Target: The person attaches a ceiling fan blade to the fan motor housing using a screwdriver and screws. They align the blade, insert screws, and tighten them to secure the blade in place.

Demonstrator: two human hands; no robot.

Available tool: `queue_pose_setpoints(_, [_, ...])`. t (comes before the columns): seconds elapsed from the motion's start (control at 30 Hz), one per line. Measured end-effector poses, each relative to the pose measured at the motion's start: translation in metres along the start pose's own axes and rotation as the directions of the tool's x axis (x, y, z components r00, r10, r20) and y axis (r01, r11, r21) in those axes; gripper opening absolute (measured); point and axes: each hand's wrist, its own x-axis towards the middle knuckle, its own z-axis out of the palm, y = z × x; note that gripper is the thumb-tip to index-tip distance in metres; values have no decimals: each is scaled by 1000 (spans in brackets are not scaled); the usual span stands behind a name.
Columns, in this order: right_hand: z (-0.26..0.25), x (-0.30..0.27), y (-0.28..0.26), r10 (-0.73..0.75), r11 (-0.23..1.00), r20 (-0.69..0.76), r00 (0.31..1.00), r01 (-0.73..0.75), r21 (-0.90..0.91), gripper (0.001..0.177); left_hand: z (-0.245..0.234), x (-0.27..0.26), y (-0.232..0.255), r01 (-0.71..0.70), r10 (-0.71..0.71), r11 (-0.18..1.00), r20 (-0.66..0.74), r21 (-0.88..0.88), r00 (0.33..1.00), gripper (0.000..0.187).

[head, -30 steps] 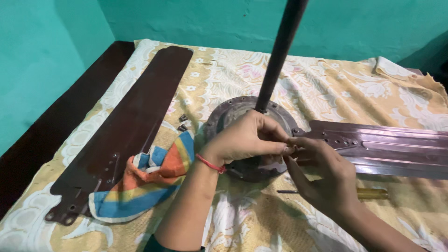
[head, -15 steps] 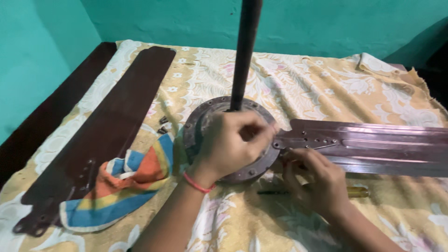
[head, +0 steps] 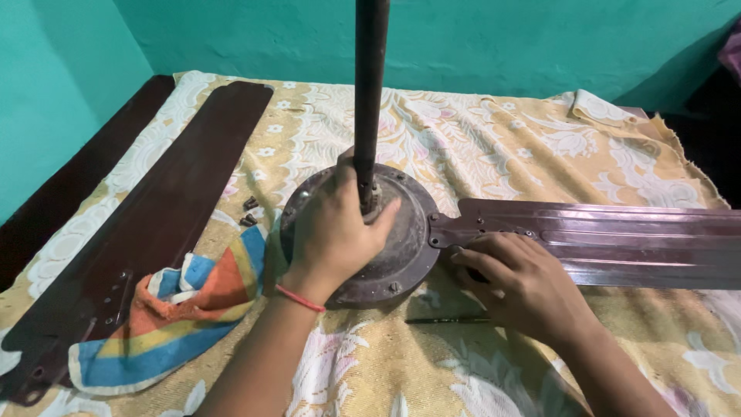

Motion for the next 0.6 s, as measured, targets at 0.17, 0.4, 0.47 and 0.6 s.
queue_pose_setpoints(0.17, [-1,-9,11,-3,1000,12,1000,3,-27,38,11,-5,-11,39,-38,999,-42,20,998,48])
queue_pose_setpoints(0.4, [2,-10,16,-31,997,-11,999,30,-78,34,11,-7,-10,-52,54,998,-128,18,990,47])
queue_pose_setpoints(0.47, [3,-11,18,-16,995,-27,1000,14,-98,33,11,-7,-9,-28,29,999,-122,16,992,46])
queue_pose_setpoints(0.6, [3,-13,20,34,994,-56,998,-40,-106,35,13,-8,-5,-23,29,999,-164,38,986,45])
